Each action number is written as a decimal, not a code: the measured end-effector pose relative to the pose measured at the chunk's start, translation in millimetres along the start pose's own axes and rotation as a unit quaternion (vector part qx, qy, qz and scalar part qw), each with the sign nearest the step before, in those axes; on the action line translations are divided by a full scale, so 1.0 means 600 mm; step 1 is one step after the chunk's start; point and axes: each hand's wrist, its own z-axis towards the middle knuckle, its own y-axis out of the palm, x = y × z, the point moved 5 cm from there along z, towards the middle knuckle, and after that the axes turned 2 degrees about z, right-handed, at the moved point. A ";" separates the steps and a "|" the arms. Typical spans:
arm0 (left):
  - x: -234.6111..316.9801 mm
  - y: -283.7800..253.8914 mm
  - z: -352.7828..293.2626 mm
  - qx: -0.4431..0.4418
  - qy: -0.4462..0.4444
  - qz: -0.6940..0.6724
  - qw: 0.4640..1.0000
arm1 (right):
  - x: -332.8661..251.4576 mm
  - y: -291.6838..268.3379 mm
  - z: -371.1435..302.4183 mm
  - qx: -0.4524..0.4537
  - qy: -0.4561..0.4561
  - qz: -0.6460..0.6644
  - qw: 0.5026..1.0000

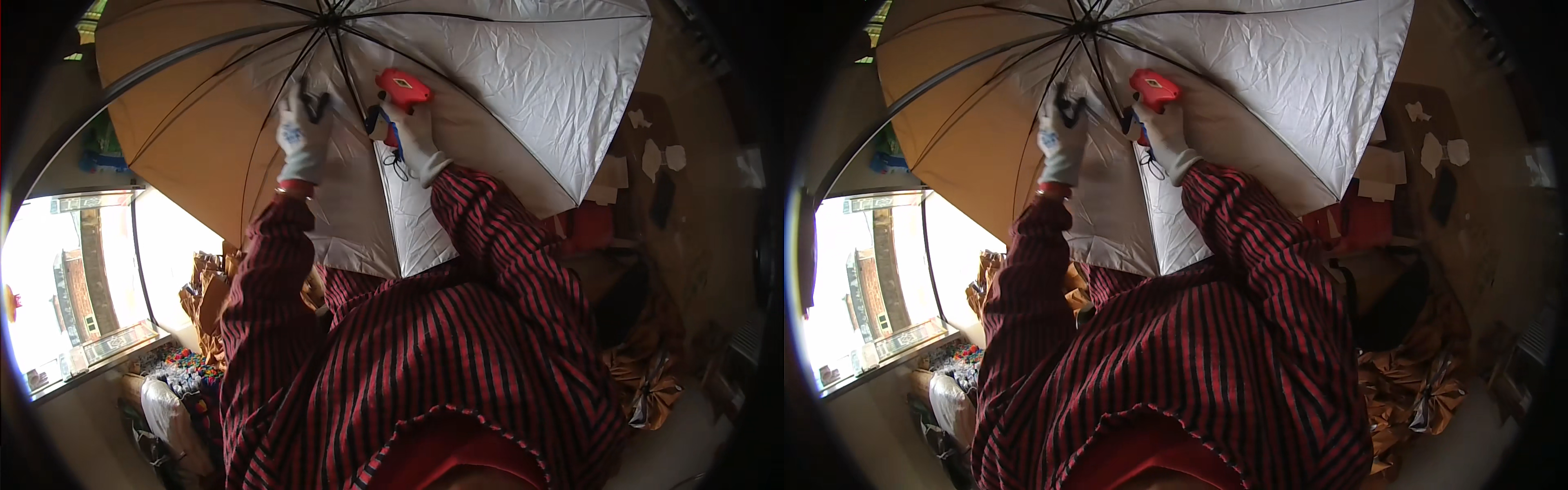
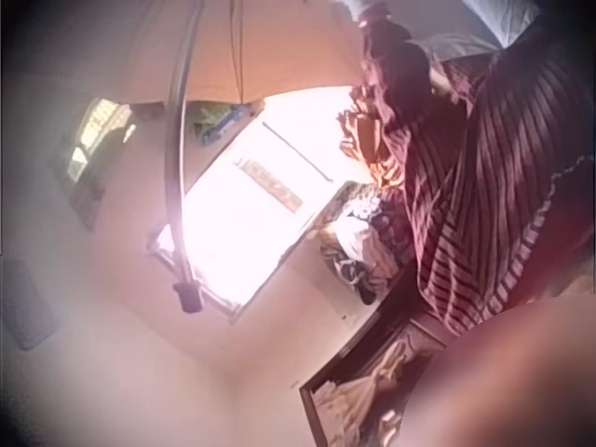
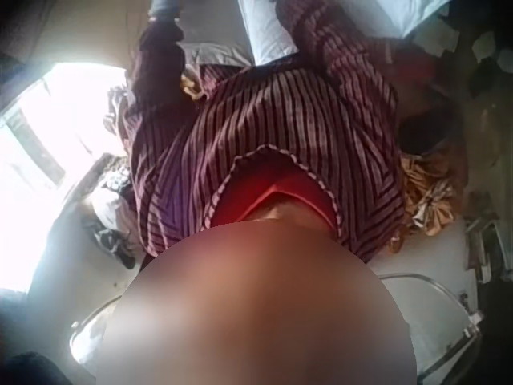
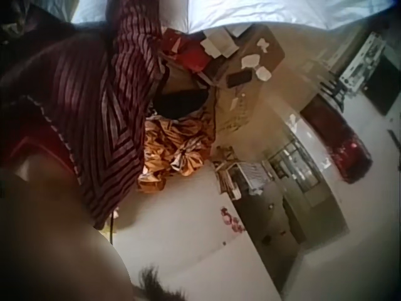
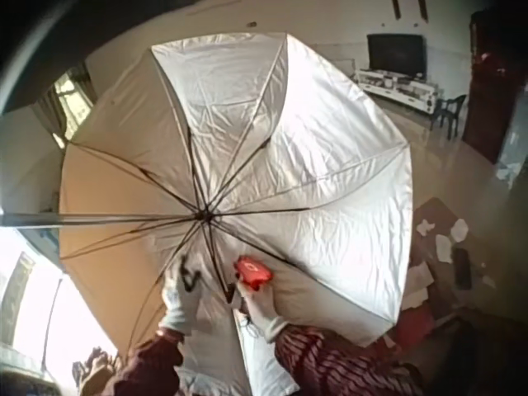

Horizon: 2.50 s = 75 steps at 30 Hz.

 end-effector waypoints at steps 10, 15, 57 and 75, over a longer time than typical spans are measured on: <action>-0.016 0.093 -0.009 -0.137 -0.025 0.014 0.990 | -0.043 0.009 0.020 -0.037 -0.011 -0.152 0.988; -0.062 0.049 -0.004 -0.123 0.023 0.000 0.992 | -0.042 0.035 -0.007 -0.014 -0.035 -0.115 0.993; -0.042 0.043 -0.064 -0.196 -0.243 -0.047 0.949 | -0.004 0.048 -0.055 -0.130 0.147 -0.067 0.978; -0.044 0.005 -0.067 -0.216 -0.260 -0.158 0.928 | 0.032 0.051 -0.029 -0.214 0.224 0.019 0.951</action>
